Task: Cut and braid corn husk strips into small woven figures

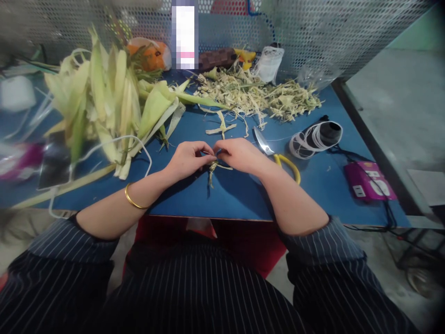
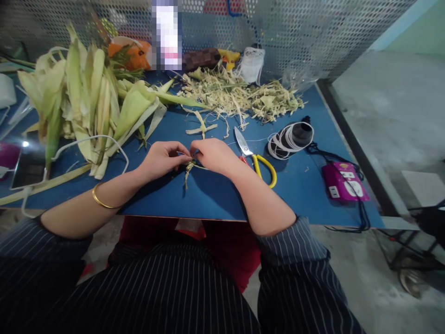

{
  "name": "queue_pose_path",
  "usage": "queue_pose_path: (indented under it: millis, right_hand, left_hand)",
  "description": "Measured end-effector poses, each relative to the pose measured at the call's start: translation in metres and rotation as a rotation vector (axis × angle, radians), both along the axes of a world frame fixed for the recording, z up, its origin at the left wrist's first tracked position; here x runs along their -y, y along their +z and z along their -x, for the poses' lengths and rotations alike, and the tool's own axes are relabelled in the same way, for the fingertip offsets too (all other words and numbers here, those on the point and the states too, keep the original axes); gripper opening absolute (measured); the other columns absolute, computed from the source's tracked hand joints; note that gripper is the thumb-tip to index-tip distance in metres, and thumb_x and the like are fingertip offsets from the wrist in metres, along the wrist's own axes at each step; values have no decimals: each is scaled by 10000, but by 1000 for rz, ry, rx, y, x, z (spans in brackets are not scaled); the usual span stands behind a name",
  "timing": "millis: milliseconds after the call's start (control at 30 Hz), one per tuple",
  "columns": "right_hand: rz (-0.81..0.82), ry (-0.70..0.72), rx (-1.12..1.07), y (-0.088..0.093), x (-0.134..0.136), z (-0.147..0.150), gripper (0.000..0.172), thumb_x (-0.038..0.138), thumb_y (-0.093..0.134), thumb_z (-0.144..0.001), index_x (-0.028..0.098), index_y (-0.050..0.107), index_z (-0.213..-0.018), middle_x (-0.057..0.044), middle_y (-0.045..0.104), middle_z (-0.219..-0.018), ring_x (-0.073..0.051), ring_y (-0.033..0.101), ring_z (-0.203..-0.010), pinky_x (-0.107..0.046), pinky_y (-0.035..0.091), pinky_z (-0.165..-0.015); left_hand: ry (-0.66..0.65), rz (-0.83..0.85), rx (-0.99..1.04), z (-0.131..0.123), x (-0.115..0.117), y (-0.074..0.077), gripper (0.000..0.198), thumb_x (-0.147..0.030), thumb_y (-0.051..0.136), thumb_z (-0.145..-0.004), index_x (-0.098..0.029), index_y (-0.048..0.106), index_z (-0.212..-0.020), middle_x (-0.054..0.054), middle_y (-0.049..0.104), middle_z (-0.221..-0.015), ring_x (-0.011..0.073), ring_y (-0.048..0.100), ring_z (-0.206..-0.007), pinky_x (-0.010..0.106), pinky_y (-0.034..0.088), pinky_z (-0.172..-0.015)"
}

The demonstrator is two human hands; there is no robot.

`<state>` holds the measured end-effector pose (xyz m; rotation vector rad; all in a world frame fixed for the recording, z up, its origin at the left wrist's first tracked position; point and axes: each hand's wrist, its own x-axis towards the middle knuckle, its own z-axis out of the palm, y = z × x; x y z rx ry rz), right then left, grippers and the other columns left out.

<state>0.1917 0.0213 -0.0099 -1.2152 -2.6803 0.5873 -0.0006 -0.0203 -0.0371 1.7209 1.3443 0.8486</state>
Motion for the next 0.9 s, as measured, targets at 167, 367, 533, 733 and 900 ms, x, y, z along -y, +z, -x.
queue_pose_path:
  millis: [167, 367, 533, 733, 900]
  right_hand:
    - [-11, 17, -3, 0, 0, -1, 185, 155, 517, -858, 224, 686, -893, -51, 686, -782, -175, 548, -690, -301, 307, -604]
    - [37, -16, 18, 2, -2, -3, 178, 148, 524, -858, 209, 677, -924, -45, 693, -791, -167, 560, -697, -290, 321, -626]
    - [122, -9, 26, 7, -7, -11, 158, 221, 609, -824, 207, 690, -959, -24, 712, -828, -158, 594, -731, -270, 356, -646]
    - [161, 50, 90, 20, -6, -20, 143, 176, 595, -803, 218, 731, -815, -9, 713, -802, -140, 583, -687, -285, 367, -650]
    - [303, -72, -266, 14, -1, -9, 71, 225, 629, -803, 183, 685, -813, -10, 675, -719, -122, 564, -629, -274, 399, -614]
  left_hand:
    - [-64, 179, 131, -4, -1, 5, 107, -272, 661, -834, -178, 620, -803, -15, 610, -521, 101, 548, -429, 226, 412, -420]
    - [-48, 215, 172, -10, -7, 4, 76, -210, 608, -869, -170, 574, -813, 53, 726, -777, 61, 552, -464, 194, 401, -401]
    - [7, 292, 179, -11, -7, 5, 72, -185, 641, -843, -143, 614, -791, 46, 688, -711, 61, 577, -493, 180, 437, -424]
    - [76, 325, 213, -12, -7, 2, 126, -175, 717, -776, -154, 617, -849, 43, 696, -670, 116, 651, -529, 212, 477, -441]
    - [55, 311, 208, -12, -7, 3, 19, -133, 671, -766, -136, 673, -785, 55, 709, -696, 101, 650, -545, 202, 475, -458]
